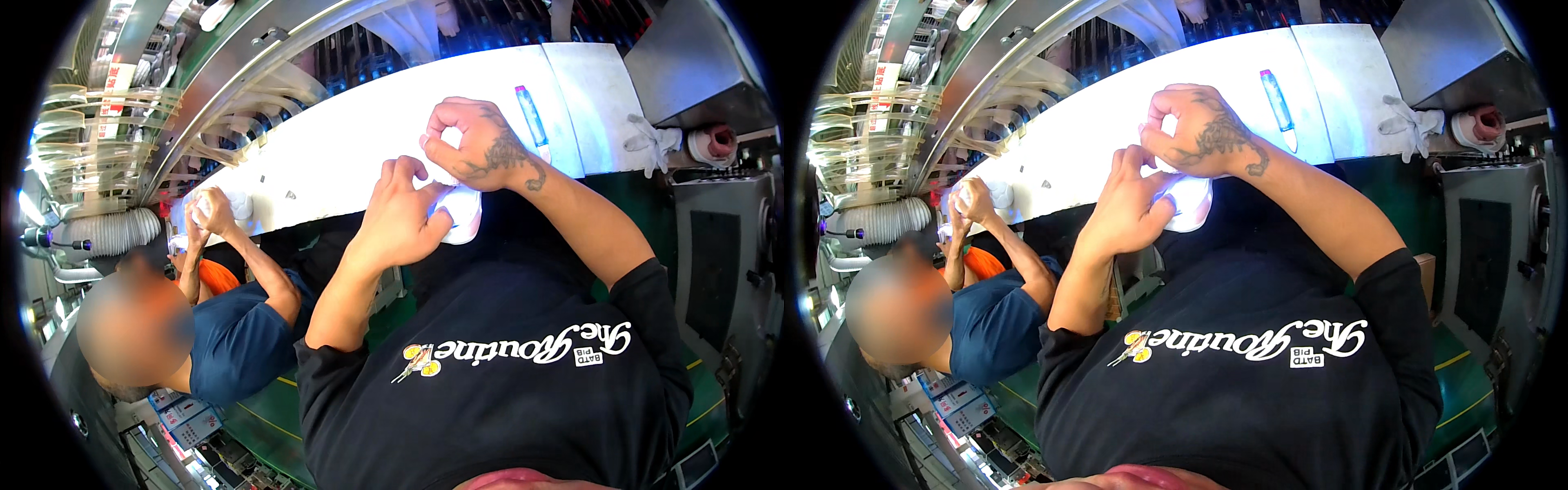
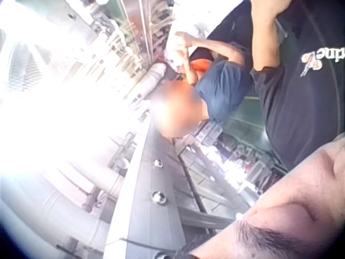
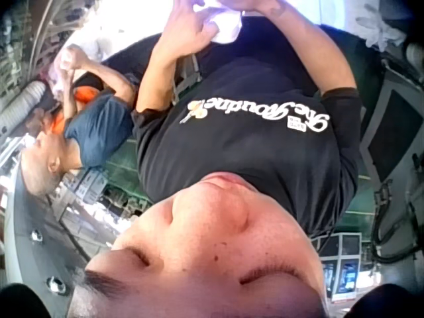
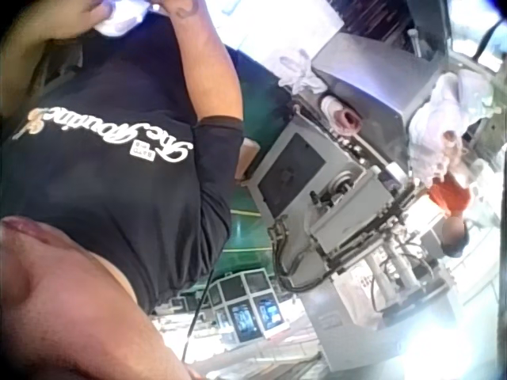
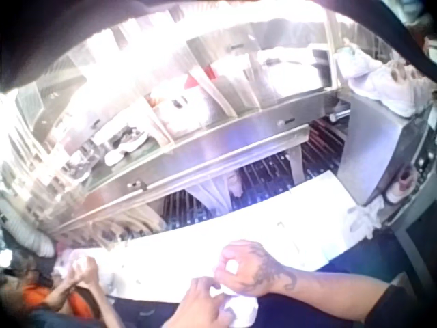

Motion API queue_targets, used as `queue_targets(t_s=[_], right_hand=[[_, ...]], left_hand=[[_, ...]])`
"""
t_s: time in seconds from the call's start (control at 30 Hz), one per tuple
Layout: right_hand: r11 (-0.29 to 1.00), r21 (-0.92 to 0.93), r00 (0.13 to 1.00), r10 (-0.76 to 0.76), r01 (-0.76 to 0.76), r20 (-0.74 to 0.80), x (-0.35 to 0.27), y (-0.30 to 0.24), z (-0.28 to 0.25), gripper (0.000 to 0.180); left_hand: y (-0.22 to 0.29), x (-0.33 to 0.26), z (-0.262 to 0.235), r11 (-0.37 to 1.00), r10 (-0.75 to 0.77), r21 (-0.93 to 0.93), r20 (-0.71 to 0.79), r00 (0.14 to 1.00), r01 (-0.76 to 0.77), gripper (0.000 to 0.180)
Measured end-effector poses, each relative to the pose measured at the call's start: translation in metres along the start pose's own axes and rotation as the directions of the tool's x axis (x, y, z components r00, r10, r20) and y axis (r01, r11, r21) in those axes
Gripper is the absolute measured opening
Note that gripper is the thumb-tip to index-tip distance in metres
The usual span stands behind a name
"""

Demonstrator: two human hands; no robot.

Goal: The person assembles white slip-on shoes at a factory workstation. They insert a teal insole into the shoe, press it down, and use a small blue tool to adjust the fit around the edges. The person repeats this process for multiple shoes, moving finished units to a conveyor belt.

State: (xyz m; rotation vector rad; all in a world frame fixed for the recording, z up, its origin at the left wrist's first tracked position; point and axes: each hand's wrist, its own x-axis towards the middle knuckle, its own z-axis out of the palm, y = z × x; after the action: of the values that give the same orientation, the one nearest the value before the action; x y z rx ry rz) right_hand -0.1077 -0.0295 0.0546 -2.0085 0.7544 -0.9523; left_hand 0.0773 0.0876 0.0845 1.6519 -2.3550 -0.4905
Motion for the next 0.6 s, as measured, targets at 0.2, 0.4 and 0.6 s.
queue_targets(t_s=[0.2,0.4,0.6], right_hand=[[1.0,0.015,0.999,-0.015,0.015,-0.043,-0.002,-0.001,0.004,0.022],[0.995,-0.001,0.993,0.102,-0.102,0.064,0.003,0.002,-0.01,0.028],[0.962,0.266,0.989,0.102,-0.071,-0.106,0.002,0.035,-0.007,0.058]], left_hand=[[-0.007,0.009,-0.008,0.997,-0.03,-0.062,0.108,0.994,0.037,0.043],[-0.005,-0.007,-0.01,0.956,0.217,-0.153,-0.213,0.953,-0.252,0.046],[-0.028,0.032,0.013,0.911,0.322,-0.123,-0.385,0.865,-0.393,0.06]])
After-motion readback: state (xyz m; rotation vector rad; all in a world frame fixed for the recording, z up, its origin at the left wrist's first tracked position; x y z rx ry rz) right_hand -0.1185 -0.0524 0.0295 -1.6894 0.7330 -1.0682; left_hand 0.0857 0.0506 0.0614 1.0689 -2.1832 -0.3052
